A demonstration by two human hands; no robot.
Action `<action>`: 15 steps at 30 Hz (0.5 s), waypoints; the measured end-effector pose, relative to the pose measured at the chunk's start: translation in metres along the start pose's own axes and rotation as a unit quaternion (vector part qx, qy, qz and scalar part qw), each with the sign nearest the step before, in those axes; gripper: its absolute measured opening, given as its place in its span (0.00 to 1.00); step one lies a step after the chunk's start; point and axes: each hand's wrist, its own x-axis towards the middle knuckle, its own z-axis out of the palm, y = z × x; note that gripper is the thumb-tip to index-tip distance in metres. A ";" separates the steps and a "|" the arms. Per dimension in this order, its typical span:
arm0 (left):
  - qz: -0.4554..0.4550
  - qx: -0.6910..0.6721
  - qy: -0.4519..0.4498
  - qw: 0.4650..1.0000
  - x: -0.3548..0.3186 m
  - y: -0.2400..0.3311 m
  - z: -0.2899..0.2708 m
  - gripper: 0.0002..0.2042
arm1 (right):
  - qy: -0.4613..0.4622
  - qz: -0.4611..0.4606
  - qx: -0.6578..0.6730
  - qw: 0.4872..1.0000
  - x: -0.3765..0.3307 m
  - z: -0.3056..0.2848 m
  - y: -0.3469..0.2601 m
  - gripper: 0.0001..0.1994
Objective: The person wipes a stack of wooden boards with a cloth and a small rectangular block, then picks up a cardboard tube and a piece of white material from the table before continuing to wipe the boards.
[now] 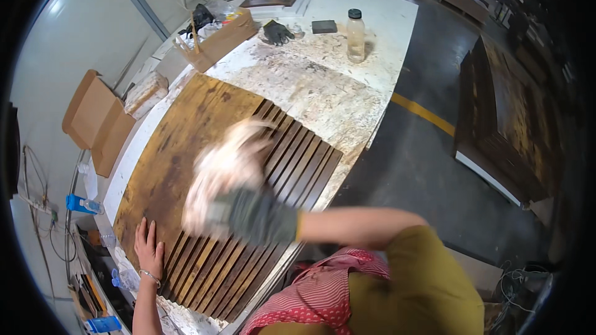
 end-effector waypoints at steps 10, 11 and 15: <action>-0.002 0.007 -0.013 1.000 -0.001 0.002 -0.002 0.28 | -0.069 0.407 -0.156 0.897 -0.113 -0.124 0.213 0.11; -0.004 0.020 -0.016 1.000 0.000 0.002 0.003 0.29 | -0.039 0.360 -0.014 0.932 -0.087 -0.130 0.196 0.12; -0.001 0.001 -0.015 1.000 0.004 -0.002 0.002 0.30 | -0.162 -0.006 0.162 0.973 -0.048 -0.086 0.050 0.13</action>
